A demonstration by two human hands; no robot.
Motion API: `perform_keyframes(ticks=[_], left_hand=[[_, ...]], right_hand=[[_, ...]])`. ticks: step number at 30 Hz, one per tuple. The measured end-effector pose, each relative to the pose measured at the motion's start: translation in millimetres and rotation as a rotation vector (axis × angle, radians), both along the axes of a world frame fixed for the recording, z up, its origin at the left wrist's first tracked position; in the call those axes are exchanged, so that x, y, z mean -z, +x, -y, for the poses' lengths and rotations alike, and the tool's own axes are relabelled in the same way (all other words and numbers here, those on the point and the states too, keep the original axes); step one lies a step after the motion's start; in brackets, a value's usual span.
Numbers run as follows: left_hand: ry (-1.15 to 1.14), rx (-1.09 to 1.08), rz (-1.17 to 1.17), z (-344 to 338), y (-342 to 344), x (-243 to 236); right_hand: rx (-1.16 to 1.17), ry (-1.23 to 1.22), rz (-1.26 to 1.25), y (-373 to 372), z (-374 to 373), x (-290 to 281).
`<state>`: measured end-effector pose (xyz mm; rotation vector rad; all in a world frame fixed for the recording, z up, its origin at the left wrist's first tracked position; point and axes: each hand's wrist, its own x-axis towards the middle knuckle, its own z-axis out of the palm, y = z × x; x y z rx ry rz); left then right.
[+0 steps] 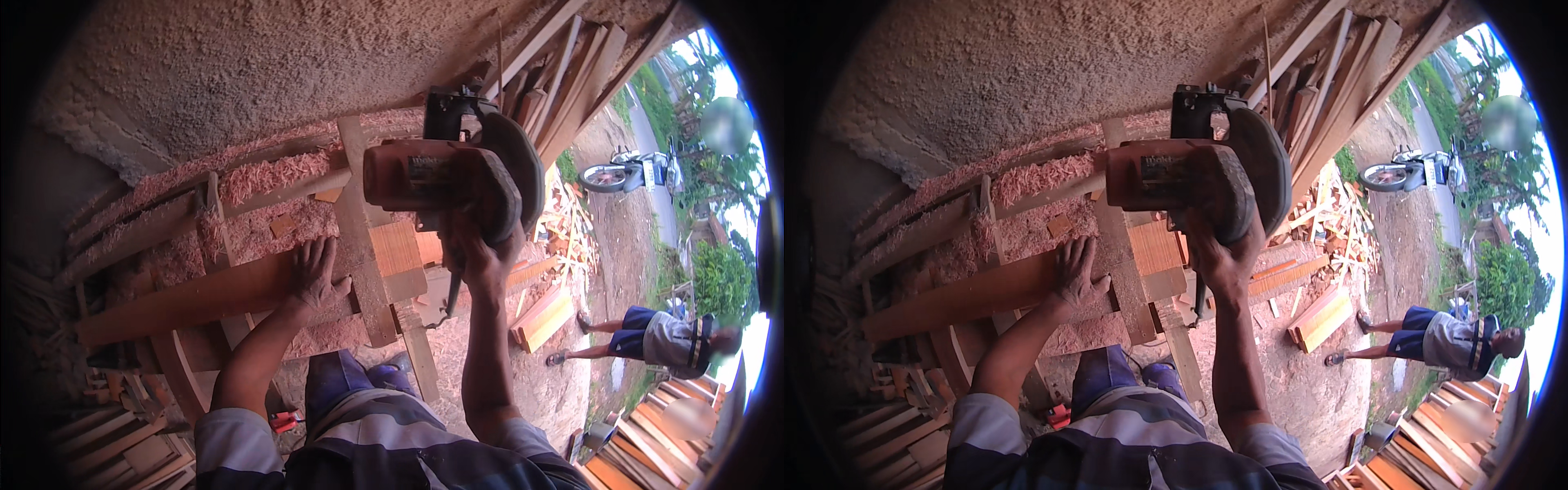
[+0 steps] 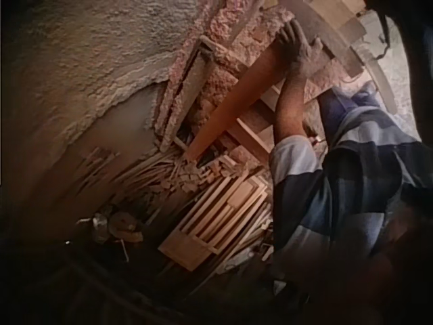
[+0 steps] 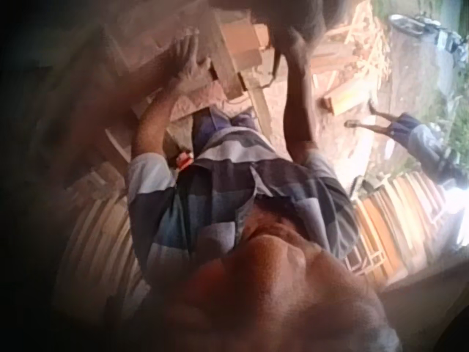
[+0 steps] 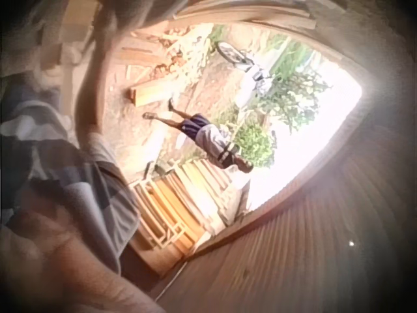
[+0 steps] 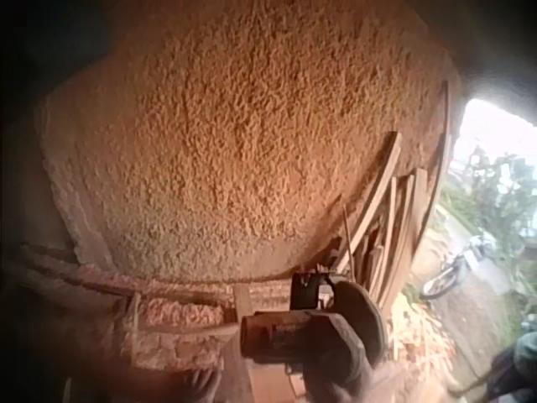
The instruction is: The person uses a circular saw to cut wooden planks on a workbench. They repeatedly position planks, mark them with a pencil, and cut them into smaller pieces. The person also moves cut pieces aside and handles additional planks from a nearby pile.
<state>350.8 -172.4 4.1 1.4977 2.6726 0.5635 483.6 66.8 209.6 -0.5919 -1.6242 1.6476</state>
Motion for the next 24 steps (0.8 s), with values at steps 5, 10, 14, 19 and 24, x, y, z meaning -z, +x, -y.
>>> perform_keyframes(ticks=[5, 10, 14, 19, 24], left_hand=[[-0.028, 0.030, -0.034, 1, -1, 5], [-0.041, 0.012, -0.082, 3, -5, 29], [-0.073, 0.000, -0.002, 5, -8, 37], [-0.147, 0.021, -0.030, 7, -10, 31], [-0.226, 0.028, -0.095, 8, -15, 31]], right_hand=[[0.237, 0.060, 0.065, 110, 10, -34], [0.428, -0.003, 0.133, 231, 24, -17], [0.637, -0.056, 0.164, 306, 33, 17], [0.659, -0.230, 0.261, 397, 38, 40], [0.668, -0.415, 0.220, 469, 44, 78]])
